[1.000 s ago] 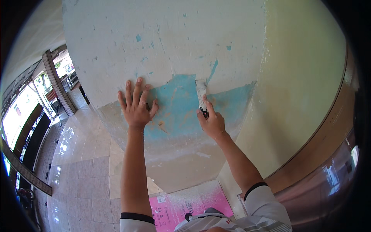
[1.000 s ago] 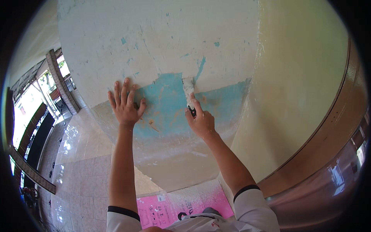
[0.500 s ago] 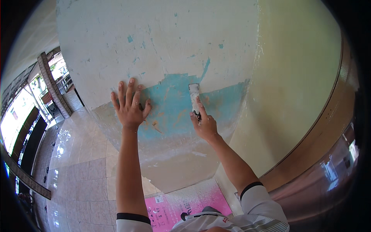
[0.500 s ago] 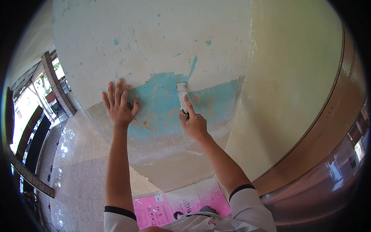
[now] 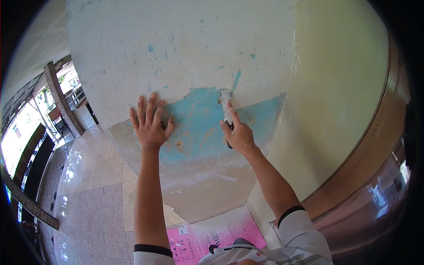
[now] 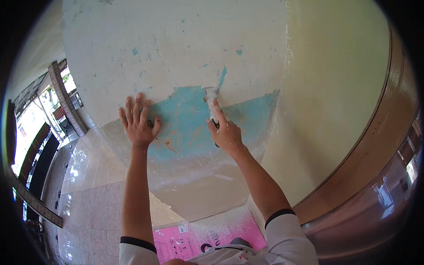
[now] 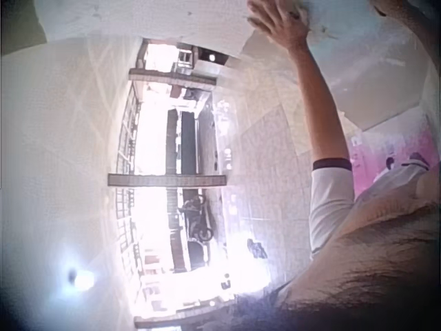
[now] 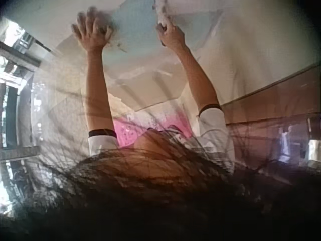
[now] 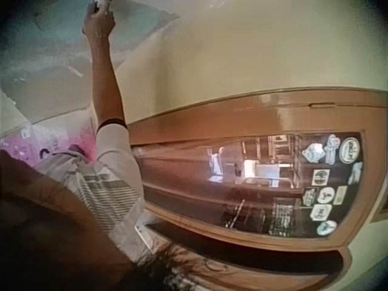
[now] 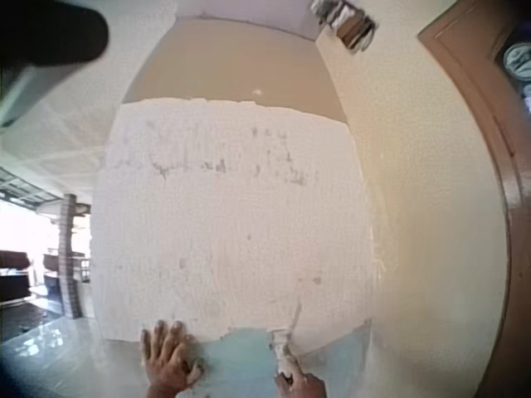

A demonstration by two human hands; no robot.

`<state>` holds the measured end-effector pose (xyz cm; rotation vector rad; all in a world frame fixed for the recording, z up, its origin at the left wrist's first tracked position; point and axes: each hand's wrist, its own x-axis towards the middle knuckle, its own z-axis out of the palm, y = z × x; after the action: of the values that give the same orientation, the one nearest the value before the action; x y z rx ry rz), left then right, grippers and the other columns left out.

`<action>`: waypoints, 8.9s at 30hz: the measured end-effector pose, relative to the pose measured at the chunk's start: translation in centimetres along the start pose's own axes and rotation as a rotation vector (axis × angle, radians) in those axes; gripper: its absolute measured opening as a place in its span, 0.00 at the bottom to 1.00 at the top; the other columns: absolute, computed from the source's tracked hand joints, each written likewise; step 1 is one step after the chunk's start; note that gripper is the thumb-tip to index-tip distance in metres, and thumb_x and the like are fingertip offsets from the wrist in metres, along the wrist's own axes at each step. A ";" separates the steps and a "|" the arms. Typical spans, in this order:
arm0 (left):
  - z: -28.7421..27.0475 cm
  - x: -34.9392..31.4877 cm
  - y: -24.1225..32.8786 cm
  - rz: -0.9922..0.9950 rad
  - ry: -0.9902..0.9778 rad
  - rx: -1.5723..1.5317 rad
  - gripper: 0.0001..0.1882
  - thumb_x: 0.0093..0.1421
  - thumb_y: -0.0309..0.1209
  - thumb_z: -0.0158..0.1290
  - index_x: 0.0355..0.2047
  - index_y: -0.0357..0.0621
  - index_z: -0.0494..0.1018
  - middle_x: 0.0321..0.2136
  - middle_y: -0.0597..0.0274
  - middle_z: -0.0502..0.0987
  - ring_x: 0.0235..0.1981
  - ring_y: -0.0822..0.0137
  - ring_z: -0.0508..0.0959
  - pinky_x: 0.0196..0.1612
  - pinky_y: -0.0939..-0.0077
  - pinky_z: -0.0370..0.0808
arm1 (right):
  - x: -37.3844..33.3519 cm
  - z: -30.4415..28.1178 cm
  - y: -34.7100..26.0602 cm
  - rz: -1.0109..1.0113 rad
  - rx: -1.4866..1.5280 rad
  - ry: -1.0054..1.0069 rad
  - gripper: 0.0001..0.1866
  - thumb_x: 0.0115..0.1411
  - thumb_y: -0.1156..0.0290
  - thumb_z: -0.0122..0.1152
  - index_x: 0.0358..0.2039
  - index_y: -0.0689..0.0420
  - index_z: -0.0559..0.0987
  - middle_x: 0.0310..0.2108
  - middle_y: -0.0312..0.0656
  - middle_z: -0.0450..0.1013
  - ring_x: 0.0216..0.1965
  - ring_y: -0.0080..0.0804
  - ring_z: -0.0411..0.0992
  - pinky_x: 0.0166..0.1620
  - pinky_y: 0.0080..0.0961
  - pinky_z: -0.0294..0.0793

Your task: The person scrapes old paint and filler from a wall using a putty knife.

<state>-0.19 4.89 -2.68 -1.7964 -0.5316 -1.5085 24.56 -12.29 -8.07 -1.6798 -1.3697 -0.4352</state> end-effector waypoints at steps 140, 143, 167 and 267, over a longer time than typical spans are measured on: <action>-0.1 -0.2 -0.2 -0.013 0.023 0.001 0.21 0.62 0.47 0.53 0.51 0.54 0.75 0.65 0.63 0.71 0.70 0.52 0.64 0.74 0.50 0.46 | -2.0 0.9 5.3 0.079 -0.166 0.134 0.37 0.65 0.60 0.62 0.73 0.36 0.61 0.24 0.45 0.79 0.25 0.50 0.78 0.29 0.41 0.78; -0.1 -0.2 -0.2 -0.014 0.000 0.018 0.20 0.61 0.47 0.53 0.51 0.55 0.75 0.65 0.64 0.71 0.70 0.52 0.64 0.74 0.50 0.46 | -3.7 2.4 6.7 0.022 -0.201 0.205 0.36 0.66 0.58 0.60 0.73 0.36 0.60 0.23 0.47 0.79 0.25 0.51 0.78 0.29 0.43 0.78; 0.2 -0.4 -0.2 -0.013 0.018 0.015 0.21 0.63 0.47 0.52 0.54 0.56 0.75 0.66 0.65 0.70 0.71 0.53 0.63 0.74 0.51 0.45 | -2.3 1.5 6.4 -0.009 -0.197 0.121 0.36 0.64 0.60 0.62 0.72 0.38 0.62 0.25 0.45 0.78 0.24 0.49 0.78 0.27 0.43 0.77; 0.5 -0.4 0.3 -0.034 0.018 0.019 0.20 0.62 0.47 0.53 0.51 0.54 0.74 0.66 0.63 0.70 0.71 0.51 0.63 0.74 0.49 0.46 | -2.0 2.6 3.7 -0.146 0.100 0.132 0.37 0.62 0.66 0.65 0.71 0.53 0.64 0.17 0.42 0.74 0.18 0.40 0.75 0.24 0.32 0.74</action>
<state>0.26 5.12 -3.17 -1.7652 -0.5684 -1.5360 26.59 -11.36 -12.49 -1.4504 -1.3984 -0.5428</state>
